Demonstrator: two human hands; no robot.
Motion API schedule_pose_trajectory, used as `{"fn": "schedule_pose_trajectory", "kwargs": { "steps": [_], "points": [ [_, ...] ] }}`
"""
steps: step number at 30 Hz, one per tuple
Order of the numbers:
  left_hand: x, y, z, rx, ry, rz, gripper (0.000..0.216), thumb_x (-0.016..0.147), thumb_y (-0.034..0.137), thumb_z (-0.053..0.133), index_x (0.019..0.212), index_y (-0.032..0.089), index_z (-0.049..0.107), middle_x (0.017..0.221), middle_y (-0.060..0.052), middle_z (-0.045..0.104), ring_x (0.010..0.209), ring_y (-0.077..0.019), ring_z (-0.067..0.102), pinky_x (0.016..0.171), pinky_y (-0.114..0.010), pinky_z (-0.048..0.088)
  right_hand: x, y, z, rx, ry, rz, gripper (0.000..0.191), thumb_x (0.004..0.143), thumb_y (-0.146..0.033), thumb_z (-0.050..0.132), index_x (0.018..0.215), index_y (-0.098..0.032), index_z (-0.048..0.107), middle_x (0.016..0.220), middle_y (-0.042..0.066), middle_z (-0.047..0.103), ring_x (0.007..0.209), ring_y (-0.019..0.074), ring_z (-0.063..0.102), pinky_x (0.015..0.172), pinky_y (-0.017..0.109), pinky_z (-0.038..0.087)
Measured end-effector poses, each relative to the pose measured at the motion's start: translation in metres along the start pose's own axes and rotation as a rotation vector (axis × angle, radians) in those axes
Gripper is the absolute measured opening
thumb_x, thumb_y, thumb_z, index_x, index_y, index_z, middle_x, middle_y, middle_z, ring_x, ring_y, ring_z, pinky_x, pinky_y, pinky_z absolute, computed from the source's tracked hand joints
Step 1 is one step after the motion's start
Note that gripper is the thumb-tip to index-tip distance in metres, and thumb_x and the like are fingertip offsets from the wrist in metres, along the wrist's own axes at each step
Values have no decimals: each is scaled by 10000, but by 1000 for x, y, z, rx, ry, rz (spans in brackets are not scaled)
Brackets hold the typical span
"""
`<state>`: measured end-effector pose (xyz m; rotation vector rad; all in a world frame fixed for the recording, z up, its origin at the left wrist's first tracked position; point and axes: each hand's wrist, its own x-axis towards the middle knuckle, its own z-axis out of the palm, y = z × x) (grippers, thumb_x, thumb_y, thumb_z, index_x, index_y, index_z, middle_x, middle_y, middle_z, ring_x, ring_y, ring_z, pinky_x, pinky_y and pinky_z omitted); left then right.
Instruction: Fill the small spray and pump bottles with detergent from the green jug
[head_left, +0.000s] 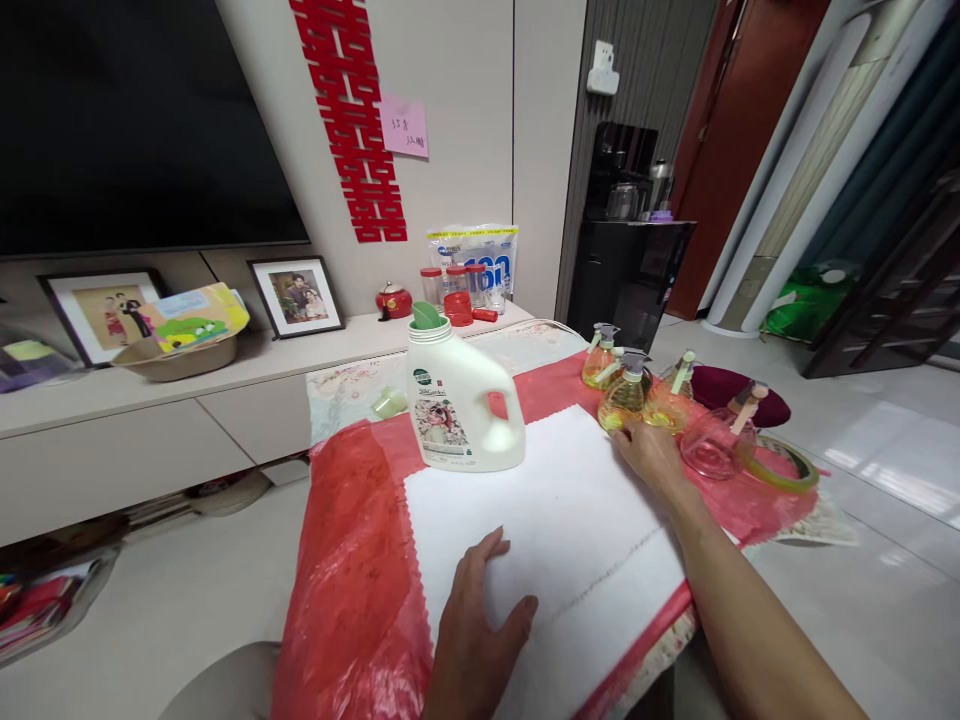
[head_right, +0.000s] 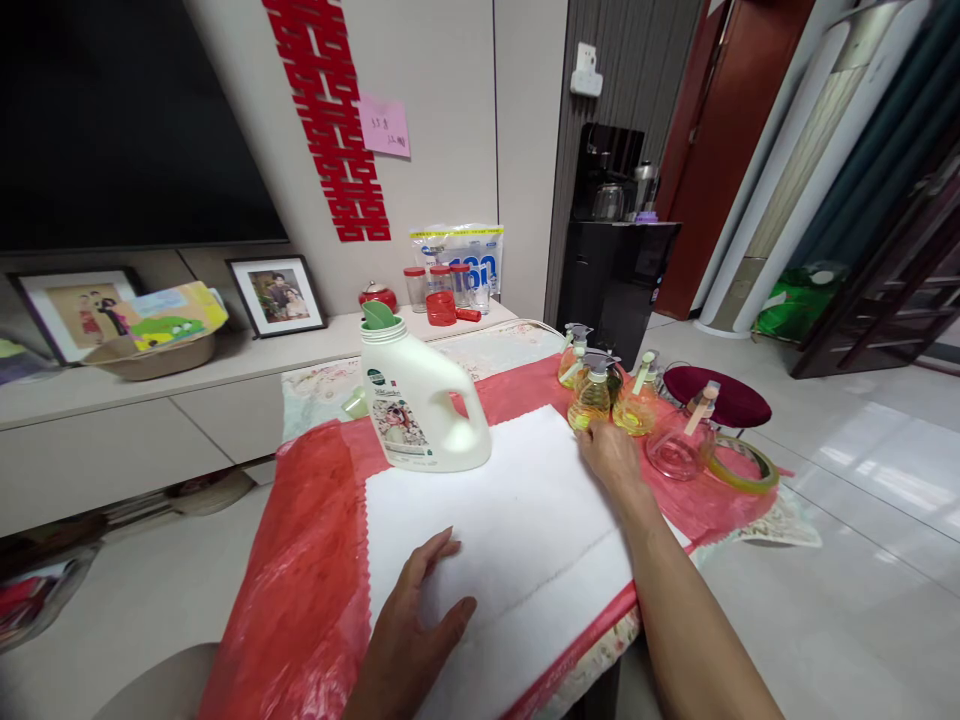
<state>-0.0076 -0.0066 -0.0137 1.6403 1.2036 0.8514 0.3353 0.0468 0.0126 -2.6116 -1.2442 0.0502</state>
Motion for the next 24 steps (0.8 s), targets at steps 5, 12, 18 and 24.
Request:
{"fn": "schedule_pose_trajectory", "kwargs": {
  "steps": [5,12,18,24],
  "points": [
    [1,-1,0,-3,5,26,566,753,314,623,1311,239,563,1316,-85,639,1266,-285,568,1111,-488,418,0,4,-1,91,-57,-82,361,986,-431,547,1141,-113,618,1073,76,617,991,144,601,916,352,528],
    [3,-7,-2,186,-143,198,470,728,197,608,1192,241,664,1293,-98,651,1272,-316,555,1114,-539,424,-11,5,-9,301,-113,-124,361,977,-409,568,1179,-113,609,1081,76,614,997,149,600,920,361,528],
    [4,-8,-2,491,-282,446,416,793,168,607,1198,247,665,1278,-98,664,1275,-328,555,1085,-545,450,-50,-26,-10,658,-352,-313,395,965,-412,581,1219,-109,599,899,35,628,789,101,605,791,288,540],
    [-7,-26,14,856,-142,663,463,826,36,555,1231,244,639,1298,-77,668,1263,-337,579,1017,-535,509,-72,-41,-9,933,-624,-411,640,701,-564,733,1136,-99,675,819,54,648,654,106,599,616,227,475]
  ]
}}
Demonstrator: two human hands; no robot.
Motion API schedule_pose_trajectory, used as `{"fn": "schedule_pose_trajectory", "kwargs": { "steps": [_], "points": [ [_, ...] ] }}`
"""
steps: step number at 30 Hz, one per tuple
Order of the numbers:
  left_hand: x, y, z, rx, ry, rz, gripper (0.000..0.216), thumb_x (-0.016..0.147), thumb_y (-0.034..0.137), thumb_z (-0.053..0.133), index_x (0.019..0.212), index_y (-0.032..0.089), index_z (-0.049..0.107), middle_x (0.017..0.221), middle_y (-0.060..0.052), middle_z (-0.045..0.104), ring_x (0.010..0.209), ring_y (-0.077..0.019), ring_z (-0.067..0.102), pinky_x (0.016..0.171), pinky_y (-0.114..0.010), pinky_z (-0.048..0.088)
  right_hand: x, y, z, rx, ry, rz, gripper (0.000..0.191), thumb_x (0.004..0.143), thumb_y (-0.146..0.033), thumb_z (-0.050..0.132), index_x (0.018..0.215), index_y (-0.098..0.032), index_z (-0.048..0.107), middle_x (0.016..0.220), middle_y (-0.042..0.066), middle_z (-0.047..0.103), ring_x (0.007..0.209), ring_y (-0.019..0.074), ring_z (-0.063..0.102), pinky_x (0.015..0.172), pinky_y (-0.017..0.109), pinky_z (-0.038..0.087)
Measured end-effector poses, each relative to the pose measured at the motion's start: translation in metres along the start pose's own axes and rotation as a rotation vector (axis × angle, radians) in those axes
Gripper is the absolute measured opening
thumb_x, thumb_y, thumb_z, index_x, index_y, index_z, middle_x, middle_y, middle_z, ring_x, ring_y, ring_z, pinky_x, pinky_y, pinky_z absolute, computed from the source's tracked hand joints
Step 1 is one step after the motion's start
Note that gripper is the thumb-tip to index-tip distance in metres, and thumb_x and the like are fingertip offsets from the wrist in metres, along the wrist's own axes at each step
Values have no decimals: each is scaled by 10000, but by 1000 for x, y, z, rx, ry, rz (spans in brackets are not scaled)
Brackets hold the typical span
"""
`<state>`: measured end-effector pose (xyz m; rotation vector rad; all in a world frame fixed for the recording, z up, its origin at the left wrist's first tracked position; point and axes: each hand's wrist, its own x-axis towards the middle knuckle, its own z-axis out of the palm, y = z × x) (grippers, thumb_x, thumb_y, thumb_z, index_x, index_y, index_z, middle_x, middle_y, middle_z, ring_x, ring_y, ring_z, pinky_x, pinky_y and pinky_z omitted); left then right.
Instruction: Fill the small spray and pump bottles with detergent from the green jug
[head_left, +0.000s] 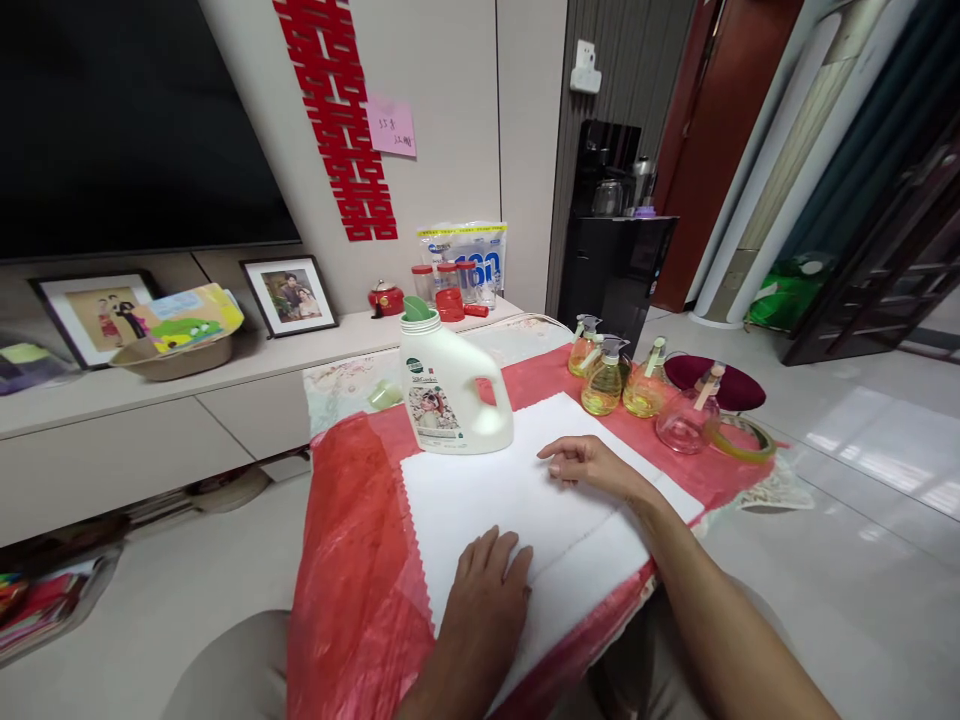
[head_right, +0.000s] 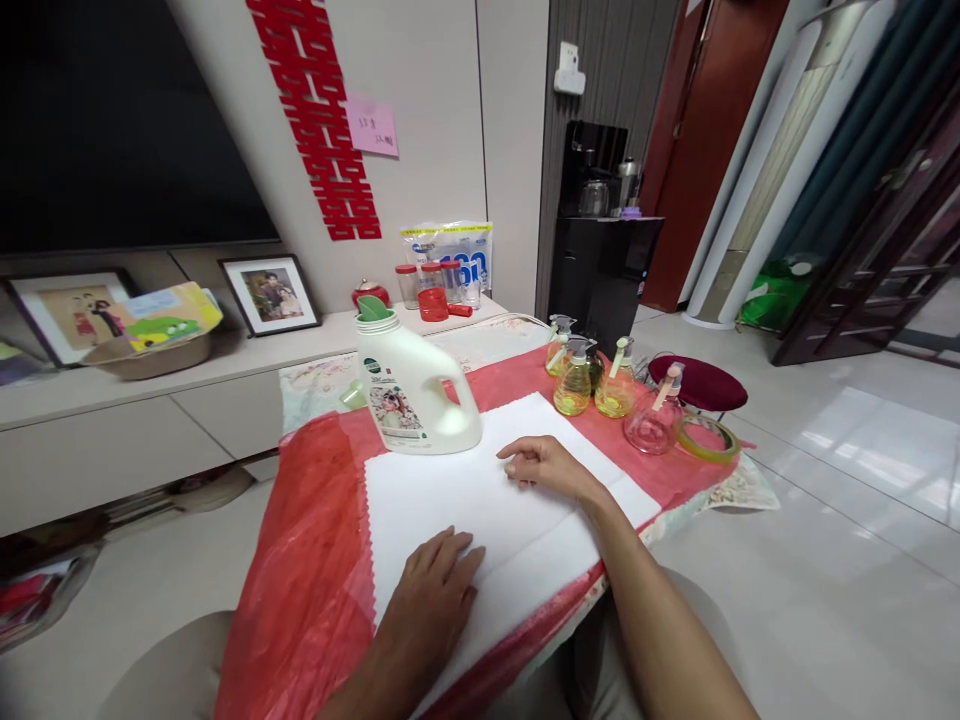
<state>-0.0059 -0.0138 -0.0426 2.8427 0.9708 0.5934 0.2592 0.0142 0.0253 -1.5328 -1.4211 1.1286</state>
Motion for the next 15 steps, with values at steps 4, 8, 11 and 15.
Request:
{"fn": "schedule_pose_trajectory", "kwargs": {
  "steps": [4,8,11,15],
  "points": [
    [-15,3,-9,143,-57,15,526,807,12,599,1283,238,600,1324,-83,654,1267,-353,578,988,-514,530,-3,1,-8,70,30,10,680,646,-559,762,1131,-90,675,826,79,661,656,115,601,612,222,452],
    [-34,-1,-46,116,-190,0,497,836,76,636,1299,253,585,1342,-91,640,1272,-346,575,982,-506,534,-5,-1,-16,102,94,5,703,631,-562,794,1147,-101,671,817,78,663,650,110,584,610,219,433],
    [-49,-7,-73,12,-182,-45,385,864,136,630,1233,243,621,1313,-99,644,1230,-318,594,975,-491,531,-4,-3,-19,124,135,-4,744,602,-591,816,1147,-105,672,825,83,660,659,111,570,615,228,437],
    [-58,-15,-97,-117,-148,-180,298,904,132,564,1164,249,651,1154,-64,690,1056,-250,650,922,-431,540,-2,-8,-12,138,205,-41,767,616,-637,798,1158,-110,666,847,88,650,669,103,543,626,236,443]
  ]
}}
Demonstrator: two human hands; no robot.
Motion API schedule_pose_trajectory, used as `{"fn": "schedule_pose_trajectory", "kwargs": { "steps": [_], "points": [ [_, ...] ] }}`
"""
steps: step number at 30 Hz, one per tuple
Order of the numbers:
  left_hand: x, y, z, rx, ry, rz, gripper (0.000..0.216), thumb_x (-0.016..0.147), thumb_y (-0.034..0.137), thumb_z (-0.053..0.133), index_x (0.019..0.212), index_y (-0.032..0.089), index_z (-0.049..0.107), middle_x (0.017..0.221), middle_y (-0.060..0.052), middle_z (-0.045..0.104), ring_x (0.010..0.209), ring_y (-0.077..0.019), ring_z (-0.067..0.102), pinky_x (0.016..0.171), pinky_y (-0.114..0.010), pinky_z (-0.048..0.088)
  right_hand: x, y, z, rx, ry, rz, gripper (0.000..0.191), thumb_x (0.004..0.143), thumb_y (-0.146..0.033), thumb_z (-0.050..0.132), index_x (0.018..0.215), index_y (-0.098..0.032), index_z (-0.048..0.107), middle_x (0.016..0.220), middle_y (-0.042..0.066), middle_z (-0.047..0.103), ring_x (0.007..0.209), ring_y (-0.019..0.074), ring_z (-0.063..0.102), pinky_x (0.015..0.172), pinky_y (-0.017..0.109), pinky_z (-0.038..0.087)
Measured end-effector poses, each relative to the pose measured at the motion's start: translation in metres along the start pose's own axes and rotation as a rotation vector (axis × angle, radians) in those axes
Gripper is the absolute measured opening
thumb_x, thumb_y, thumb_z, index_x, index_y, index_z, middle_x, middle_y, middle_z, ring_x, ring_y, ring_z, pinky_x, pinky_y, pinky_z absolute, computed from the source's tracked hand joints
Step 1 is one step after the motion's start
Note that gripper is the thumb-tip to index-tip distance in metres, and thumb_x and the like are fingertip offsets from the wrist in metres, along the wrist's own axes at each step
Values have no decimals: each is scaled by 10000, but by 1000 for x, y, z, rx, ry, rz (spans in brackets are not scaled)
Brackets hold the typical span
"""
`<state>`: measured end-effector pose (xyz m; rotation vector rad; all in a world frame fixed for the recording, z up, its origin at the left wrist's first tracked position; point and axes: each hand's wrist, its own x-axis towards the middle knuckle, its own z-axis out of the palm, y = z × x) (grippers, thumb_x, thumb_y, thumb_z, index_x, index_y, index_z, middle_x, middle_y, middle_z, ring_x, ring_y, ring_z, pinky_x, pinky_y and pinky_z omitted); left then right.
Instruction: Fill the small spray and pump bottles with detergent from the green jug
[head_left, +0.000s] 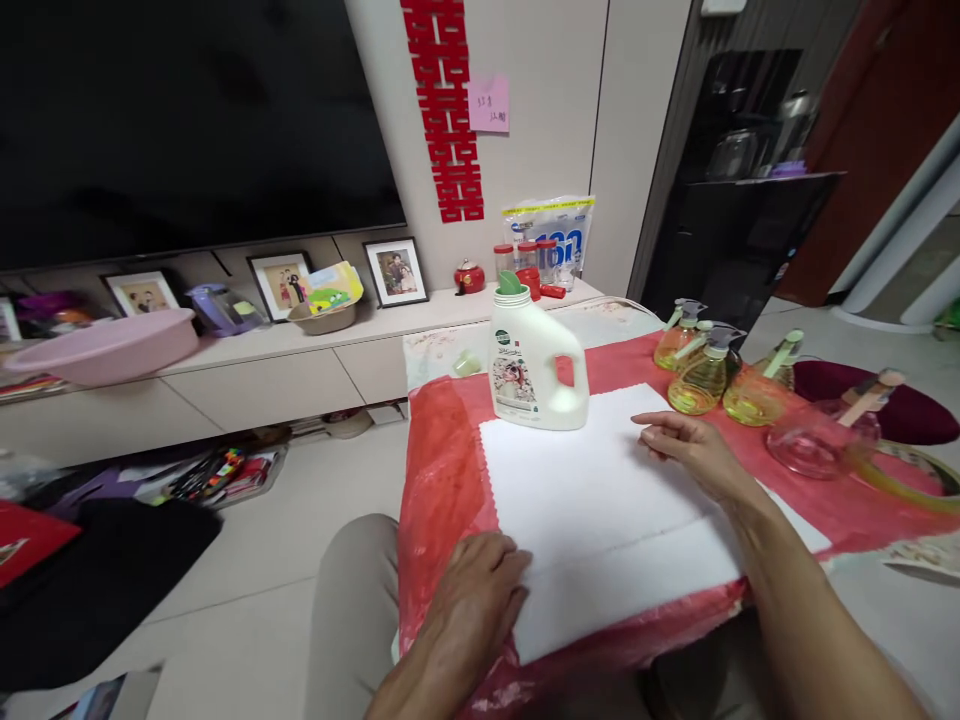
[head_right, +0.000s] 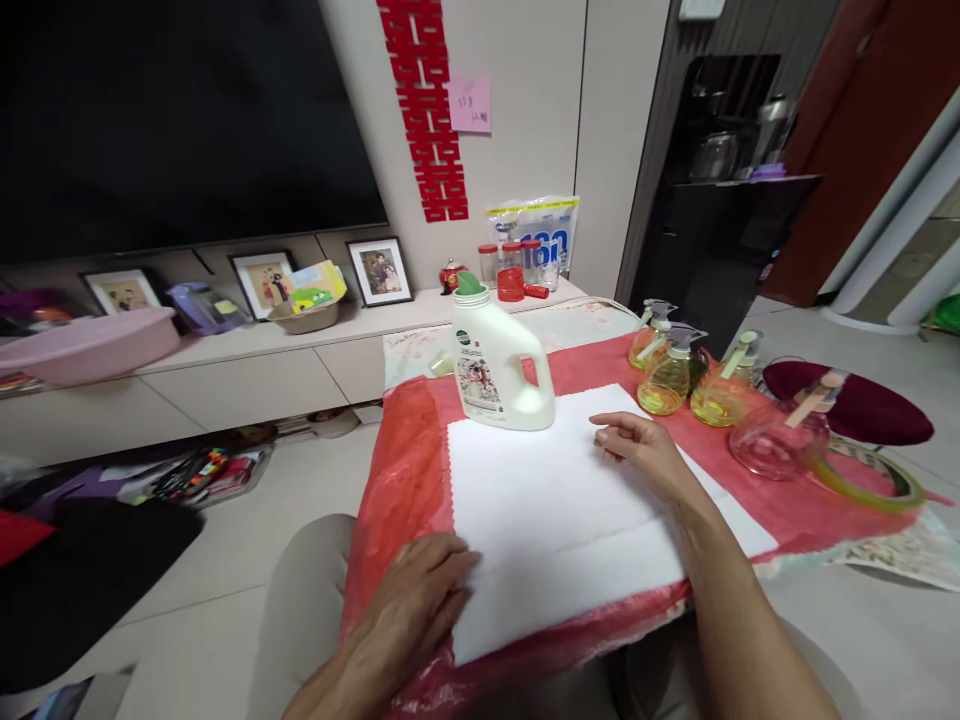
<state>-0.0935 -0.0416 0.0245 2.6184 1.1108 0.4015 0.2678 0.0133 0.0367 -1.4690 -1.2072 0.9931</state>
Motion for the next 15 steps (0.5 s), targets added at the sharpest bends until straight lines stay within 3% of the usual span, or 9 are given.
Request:
{"fn": "schedule_pose_trajectory", "kwargs": {
  "steps": [5,11,15],
  "points": [
    [6,-4,-14,1,114,-61,303,930,96,474,1096,244,679,982,-50,718,917,-238,671,853,-415,541,-3,-5,27,12,-14,-33,705,664,-654,738,1091,-99,656,866,98,647,670,108,550,632,241,450],
    [13,-7,1,-25,272,19,314,918,82,437,1058,212,686,902,-48,740,819,-218,687,762,-369,541,-11,-10,66,-48,-177,-50,557,752,-617,645,959,-101,652,816,82,647,635,104,553,633,236,457],
    [18,-5,9,17,193,-1,376,886,39,421,1056,214,707,890,-49,742,828,-238,699,754,-390,545,-16,-12,88,-142,-307,-66,458,832,-540,561,947,-111,669,815,72,655,656,116,584,648,238,476]
  ]
}}
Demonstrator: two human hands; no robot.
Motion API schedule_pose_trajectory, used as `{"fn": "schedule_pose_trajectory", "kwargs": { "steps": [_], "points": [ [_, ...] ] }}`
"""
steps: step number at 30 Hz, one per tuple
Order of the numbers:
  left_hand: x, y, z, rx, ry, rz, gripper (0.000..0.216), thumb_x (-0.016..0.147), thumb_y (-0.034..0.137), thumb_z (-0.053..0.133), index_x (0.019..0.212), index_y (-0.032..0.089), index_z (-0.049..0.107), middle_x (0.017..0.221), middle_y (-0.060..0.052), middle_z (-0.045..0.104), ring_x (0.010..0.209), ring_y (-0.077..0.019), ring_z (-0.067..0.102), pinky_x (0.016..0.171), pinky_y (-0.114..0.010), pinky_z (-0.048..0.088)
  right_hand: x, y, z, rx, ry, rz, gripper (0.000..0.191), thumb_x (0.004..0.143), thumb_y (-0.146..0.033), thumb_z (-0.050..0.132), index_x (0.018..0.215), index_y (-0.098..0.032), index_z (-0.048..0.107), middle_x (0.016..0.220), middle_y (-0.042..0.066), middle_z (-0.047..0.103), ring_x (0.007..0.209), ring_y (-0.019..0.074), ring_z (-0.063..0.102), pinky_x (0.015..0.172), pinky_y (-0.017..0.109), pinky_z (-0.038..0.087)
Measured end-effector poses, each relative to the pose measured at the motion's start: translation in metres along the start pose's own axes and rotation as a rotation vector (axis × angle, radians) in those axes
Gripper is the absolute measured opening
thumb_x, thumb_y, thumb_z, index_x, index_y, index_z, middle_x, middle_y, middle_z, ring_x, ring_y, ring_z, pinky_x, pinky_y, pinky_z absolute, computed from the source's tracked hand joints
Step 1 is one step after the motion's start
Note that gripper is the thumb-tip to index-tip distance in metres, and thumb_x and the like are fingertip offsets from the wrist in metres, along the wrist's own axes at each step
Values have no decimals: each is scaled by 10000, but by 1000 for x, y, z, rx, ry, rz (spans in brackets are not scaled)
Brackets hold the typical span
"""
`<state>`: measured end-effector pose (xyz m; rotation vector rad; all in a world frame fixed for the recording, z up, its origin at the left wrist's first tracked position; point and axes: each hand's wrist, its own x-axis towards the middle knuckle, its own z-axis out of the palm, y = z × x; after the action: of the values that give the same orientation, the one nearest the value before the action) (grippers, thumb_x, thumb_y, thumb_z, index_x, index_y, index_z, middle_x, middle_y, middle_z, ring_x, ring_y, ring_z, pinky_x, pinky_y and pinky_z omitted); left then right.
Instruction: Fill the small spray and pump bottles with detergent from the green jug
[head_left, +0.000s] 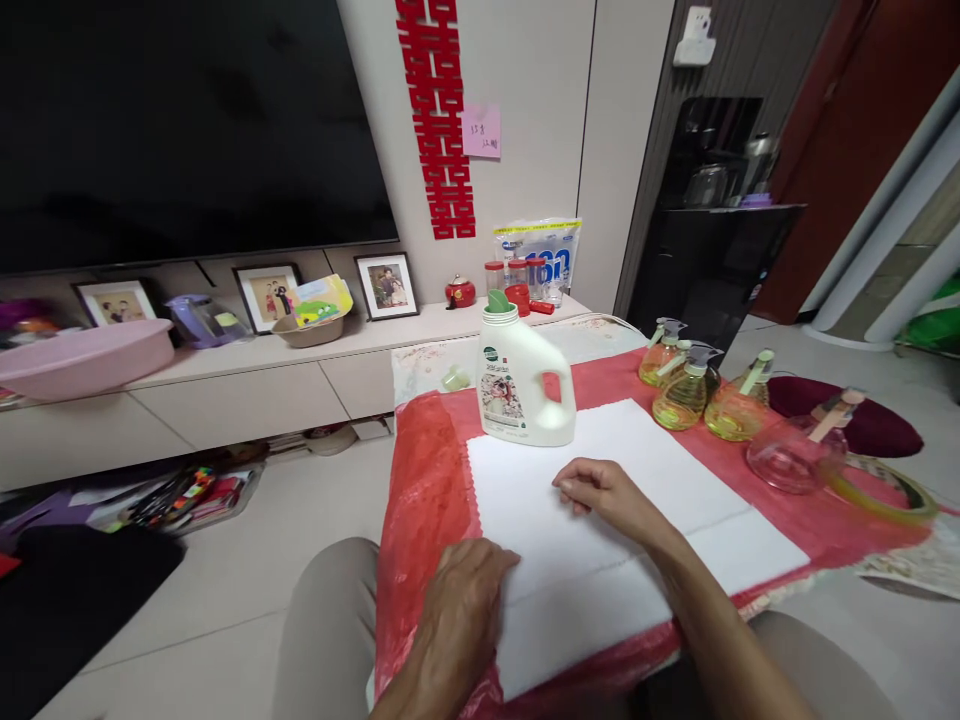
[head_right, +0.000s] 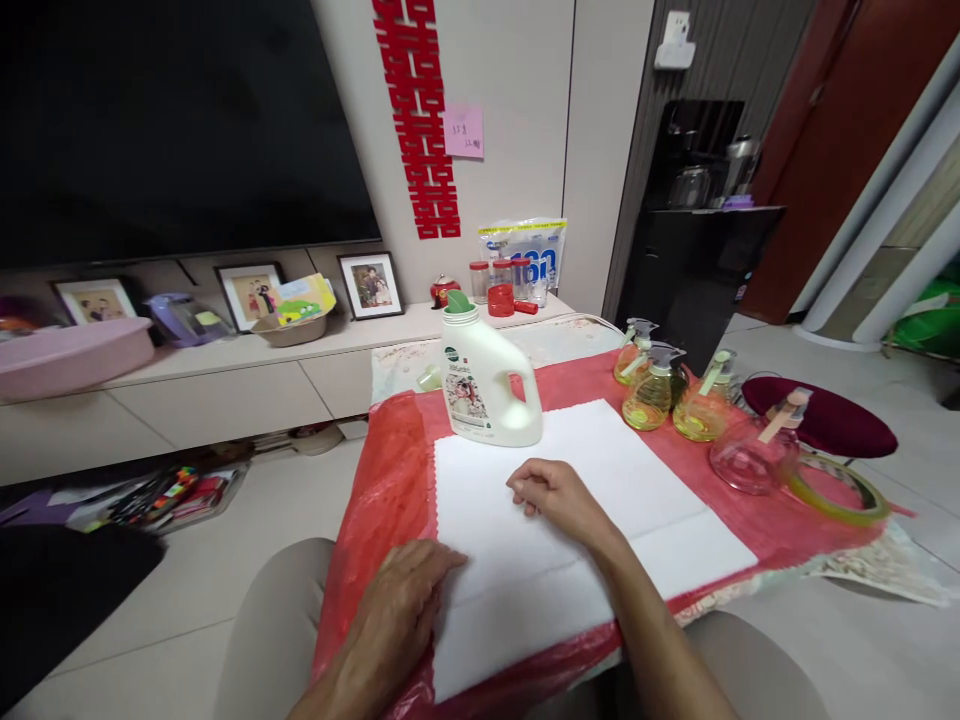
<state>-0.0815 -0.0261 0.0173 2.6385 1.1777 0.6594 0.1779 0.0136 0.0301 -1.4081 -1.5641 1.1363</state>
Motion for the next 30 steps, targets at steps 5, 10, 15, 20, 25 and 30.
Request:
{"fn": "schedule_pose_trajectory", "kwargs": {
  "steps": [5,10,15,20,25,30],
  "points": [
    [17,7,-16,147,-125,-145,477,863,62,498,1294,222,627,908,-66,734,835,-269,692,785,-433,542,-7,-18,11,-205,32,-78,348,881,-406,562,1042,-142,721,825,52,642,713,122,574,674,235,446],
    [34,27,-41,118,190,-241,732,884,170,587,1551,198,287,759,-6,677,716,-225,626,718,-366,516,-34,-52,16,-448,340,-330,642,940,-311,550,1537,-164,368,660,-38,505,567,84,451,578,206,376],
    [43,40,-42,213,428,-154,714,924,39,425,1575,225,202,647,55,573,632,-179,547,773,-354,473,-43,-64,27,-943,862,-806,826,910,-65,518,1613,-191,103,612,-74,477,480,70,416,524,203,361],
    [55,31,-28,295,488,-49,784,925,4,381,1594,174,9,667,60,523,604,-156,485,750,-335,435,-31,-57,25,-1068,911,-763,770,903,-30,443,1603,-105,132,599,-41,519,471,93,448,512,225,394],
    [61,35,-29,297,492,-34,825,907,-18,357,1583,144,-87,659,59,524,594,-162,475,712,-329,424,-29,-56,23,-1070,927,-756,801,896,-26,442,1613,-116,96,613,-37,537,474,94,463,506,223,407],
    [62,40,-33,290,459,-72,834,907,-17,349,1577,158,-116,658,62,523,606,-162,506,724,-331,432,-30,-57,23,-1061,909,-741,770,896,-29,431,1606,-111,143,567,-51,477,458,86,429,506,216,405]
  ]
}}
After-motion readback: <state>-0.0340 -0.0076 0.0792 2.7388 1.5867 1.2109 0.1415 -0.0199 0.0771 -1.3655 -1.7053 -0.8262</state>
